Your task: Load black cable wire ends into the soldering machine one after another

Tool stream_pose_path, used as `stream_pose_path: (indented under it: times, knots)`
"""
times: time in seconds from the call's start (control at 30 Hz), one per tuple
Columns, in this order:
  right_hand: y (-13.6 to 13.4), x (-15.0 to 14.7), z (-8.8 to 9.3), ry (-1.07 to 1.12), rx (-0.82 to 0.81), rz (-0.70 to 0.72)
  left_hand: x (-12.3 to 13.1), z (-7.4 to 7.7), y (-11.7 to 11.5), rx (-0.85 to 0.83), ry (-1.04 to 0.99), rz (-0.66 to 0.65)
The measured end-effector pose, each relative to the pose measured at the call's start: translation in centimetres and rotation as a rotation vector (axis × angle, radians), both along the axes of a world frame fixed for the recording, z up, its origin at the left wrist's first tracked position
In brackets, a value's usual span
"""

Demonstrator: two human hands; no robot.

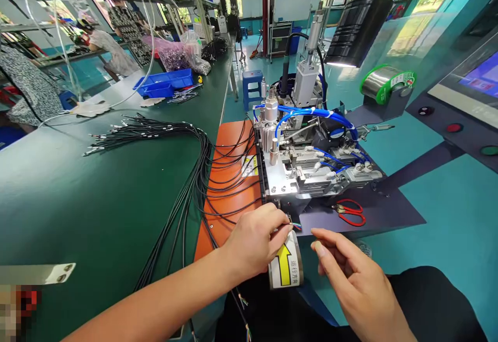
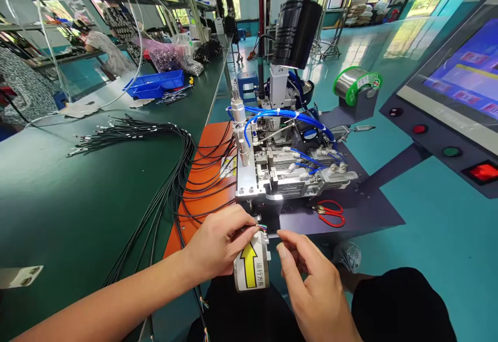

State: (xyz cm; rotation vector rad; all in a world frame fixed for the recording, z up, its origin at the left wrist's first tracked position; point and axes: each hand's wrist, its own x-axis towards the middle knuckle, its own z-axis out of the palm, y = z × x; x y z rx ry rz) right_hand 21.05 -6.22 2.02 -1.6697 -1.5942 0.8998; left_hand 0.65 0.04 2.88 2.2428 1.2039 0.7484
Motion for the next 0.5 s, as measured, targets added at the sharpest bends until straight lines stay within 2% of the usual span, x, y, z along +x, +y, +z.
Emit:
stream_pose_path:
  times: [0.1,0.3,0.5]
  knots:
    - [0.3,-0.7,-0.3,-0.005,0.038,0.008,0.1,-0.5,0.2,-0.006,-0.079,0.038]
    - [0.6,-1.5,-1.1,0.058,0.075,0.02,-0.3,-0.9,-0.2,-0.065,-0.212,0.02]
    - [0.7,-1.9,-1.4,0.05,0.149,-0.003,-0.2,-1.7,-0.6,-0.034,-0.187,0.103]
